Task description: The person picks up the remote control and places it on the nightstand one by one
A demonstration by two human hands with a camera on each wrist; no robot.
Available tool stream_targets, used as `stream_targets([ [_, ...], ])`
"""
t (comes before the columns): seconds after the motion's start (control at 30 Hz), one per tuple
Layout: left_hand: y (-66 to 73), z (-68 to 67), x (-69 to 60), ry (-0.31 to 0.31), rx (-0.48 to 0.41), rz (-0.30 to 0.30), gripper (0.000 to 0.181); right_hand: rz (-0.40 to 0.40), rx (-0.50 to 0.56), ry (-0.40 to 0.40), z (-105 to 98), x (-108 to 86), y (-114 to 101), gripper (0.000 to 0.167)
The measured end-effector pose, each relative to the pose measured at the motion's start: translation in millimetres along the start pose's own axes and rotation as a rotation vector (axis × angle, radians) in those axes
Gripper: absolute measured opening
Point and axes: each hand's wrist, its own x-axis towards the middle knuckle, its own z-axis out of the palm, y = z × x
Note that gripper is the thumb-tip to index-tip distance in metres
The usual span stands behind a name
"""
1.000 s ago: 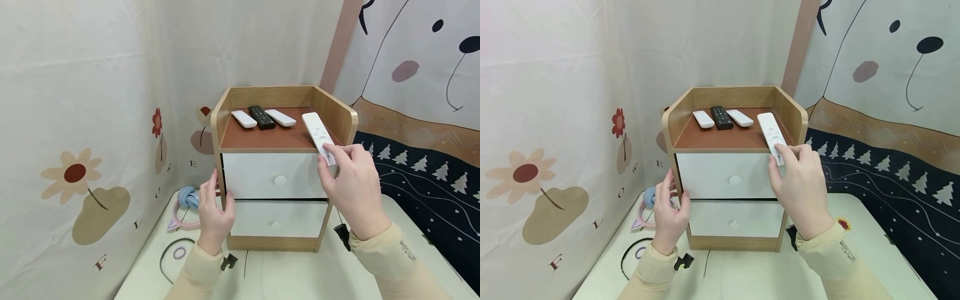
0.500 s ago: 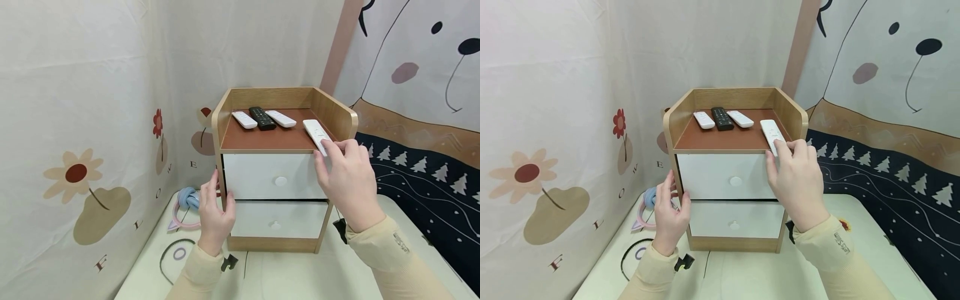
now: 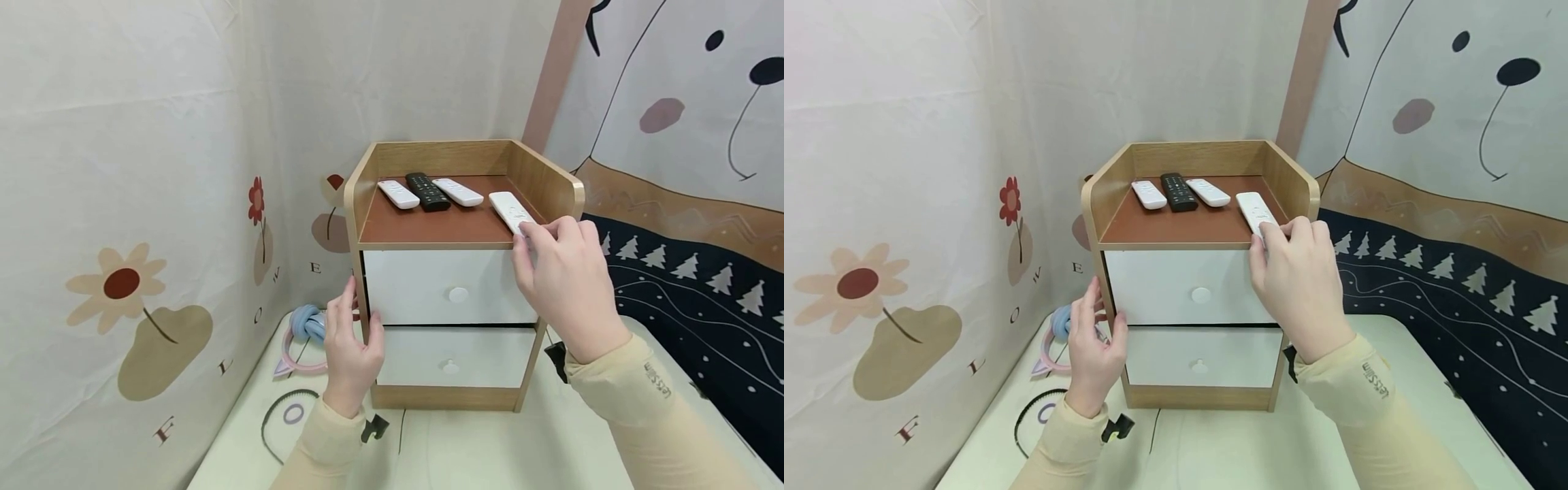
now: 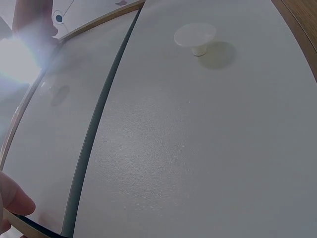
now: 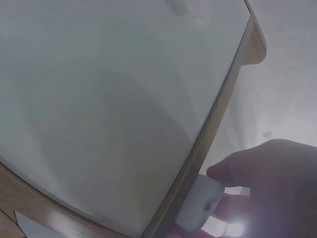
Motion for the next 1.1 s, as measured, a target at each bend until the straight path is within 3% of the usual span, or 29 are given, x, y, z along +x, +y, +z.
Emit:
stream_targets([
  [0.13,-0.8,0.4,-0.3,-0.004,-0.001,-0.004,0.07,0.0,-0.024,-0.051,-3,7.7,-1,0.034],
  [0.3,-1.0,0.7,0.6,-0.008,-0.004,-0.006,0.07,0.049,-0.046,-0.185,-9,18.2,-5,0.037],
  [0.53,0.1,-0.1,1.0,-0.011,-0.005,-0.008,0.07,0.155,-0.099,-0.5,-15,42.0,-10,0.045],
  [0.63,0.4,-0.4,0.6,-0.009,-0.003,-0.005,0.07,0.163,-0.108,-0.607,-13,56.6,-12,0.045],
  [1.1,0.3,-0.5,-0.4,-0.011,-0.009,-0.009,0.07,0.052,-0.099,-0.726,12,97.9,4,0.033],
])
